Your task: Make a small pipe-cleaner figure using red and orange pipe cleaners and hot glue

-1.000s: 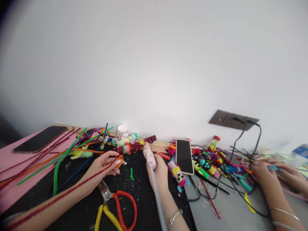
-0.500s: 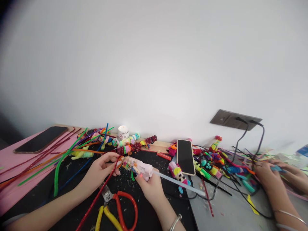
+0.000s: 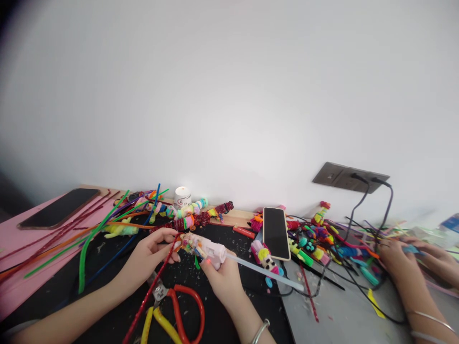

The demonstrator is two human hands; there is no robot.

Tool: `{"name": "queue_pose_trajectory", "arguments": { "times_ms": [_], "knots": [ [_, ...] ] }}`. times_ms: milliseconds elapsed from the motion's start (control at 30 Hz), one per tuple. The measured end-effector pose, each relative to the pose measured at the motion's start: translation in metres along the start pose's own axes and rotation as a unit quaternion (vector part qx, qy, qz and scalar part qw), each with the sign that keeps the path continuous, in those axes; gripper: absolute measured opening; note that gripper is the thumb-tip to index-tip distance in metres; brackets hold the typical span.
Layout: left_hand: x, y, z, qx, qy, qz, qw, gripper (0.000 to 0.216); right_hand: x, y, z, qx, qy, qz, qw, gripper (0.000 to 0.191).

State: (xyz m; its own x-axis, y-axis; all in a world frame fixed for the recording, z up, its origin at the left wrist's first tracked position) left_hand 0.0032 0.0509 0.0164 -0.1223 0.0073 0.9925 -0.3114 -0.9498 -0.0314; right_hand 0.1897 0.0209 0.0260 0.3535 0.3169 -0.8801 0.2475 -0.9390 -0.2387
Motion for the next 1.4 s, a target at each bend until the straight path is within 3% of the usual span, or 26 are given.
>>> {"name": "queue_pose_trajectory", "arguments": {
  "times_ms": [367,1400],
  "knots": [
    [-0.0033,0.0003,-0.0013,0.010,0.002,-0.015,1.000,0.034,-0.0022,0.0002,0.0000,0.000,-0.004,0.008,1.000,0.031],
    [-0.0004,-0.0008,-0.0029,0.016,0.035,-0.012,0.999,0.032,-0.0022,0.0003,-0.0007,0.012,0.012,0.009,1.000,0.024]
  ]
}}
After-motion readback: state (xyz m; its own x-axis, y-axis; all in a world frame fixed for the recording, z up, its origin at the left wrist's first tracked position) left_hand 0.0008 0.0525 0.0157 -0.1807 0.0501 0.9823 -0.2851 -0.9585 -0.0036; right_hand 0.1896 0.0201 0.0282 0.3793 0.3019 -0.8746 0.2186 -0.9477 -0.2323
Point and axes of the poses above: each hand's wrist, its own y-axis away from the middle knuckle, its own z-axis out of the palm, x = y × z, the point moved 5 cm from there along -y, towards the middle knuckle, and after that the axes turned 10 degrees about -x, right-handed, at the moved point
